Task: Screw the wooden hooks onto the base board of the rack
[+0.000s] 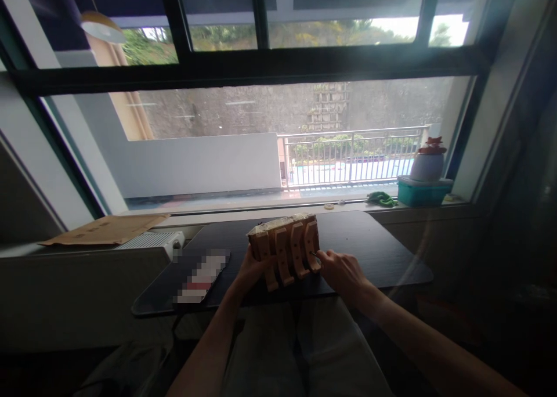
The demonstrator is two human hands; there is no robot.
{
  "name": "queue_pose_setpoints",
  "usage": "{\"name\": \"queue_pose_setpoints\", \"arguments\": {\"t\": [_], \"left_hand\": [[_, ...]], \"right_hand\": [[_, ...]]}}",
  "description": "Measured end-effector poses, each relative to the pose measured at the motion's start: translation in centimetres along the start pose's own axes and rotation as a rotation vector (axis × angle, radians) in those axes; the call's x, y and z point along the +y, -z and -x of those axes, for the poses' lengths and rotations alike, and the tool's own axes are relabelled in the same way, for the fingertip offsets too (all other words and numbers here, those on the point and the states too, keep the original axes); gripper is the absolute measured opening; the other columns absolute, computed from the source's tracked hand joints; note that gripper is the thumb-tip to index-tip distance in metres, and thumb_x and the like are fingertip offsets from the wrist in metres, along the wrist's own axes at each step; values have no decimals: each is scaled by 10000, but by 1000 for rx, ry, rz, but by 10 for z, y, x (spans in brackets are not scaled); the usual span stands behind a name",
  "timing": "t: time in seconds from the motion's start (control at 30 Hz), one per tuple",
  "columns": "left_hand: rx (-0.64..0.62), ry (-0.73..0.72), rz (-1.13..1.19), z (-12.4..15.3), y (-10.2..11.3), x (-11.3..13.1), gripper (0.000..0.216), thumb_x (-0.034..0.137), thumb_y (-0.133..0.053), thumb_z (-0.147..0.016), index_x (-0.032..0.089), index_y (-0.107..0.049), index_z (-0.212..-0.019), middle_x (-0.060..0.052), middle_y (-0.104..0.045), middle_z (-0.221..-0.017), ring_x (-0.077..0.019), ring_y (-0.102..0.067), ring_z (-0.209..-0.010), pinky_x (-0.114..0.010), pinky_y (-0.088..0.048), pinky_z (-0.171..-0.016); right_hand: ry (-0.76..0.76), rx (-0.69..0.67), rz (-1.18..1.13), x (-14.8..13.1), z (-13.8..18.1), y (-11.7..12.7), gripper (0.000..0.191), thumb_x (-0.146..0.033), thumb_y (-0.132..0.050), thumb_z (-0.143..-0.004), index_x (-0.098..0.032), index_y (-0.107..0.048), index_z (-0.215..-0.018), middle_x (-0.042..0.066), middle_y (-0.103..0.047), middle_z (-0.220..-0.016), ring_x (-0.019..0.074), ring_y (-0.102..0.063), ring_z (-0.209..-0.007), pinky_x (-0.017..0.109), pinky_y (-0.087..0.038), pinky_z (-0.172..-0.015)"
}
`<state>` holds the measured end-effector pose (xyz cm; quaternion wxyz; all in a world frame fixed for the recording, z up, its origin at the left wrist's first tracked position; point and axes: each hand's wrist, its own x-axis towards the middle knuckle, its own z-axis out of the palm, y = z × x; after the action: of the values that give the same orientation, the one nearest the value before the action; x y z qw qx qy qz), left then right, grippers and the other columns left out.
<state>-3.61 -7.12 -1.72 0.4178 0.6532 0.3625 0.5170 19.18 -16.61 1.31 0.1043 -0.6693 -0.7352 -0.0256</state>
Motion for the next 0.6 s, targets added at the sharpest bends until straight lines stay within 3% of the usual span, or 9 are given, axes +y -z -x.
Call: {"name": "queue_pose_setpoints", "arguments": {"t": [0.2, 0.6], "left_hand": [[-5, 16, -15, -2, 1, -2, 235, 234, -608, -878, 138, -580, -1090, -57, -607, -1068, -181, -616, -910, -375, -530, -785], [-24, -34, -82, -2, 2, -4, 257, 261, -601, -884, 141, -573, -1109, -62, -604, -1078, -189, -614, -926, -384, -529, -791]], "right_hand": [[64, -52, 78, -1, 1, -2, 323, -334, -540, -895, -149, -553, -1160, 79, -594, -1108, 184, -599, -923, 390, -515, -785], [-129, 17, -212, 3, -10, -10, 297, -349, -523, -904, -184, -568, -1146, 73, -593, -1130, 184, -593, -955, 390, -504, -813]]}}
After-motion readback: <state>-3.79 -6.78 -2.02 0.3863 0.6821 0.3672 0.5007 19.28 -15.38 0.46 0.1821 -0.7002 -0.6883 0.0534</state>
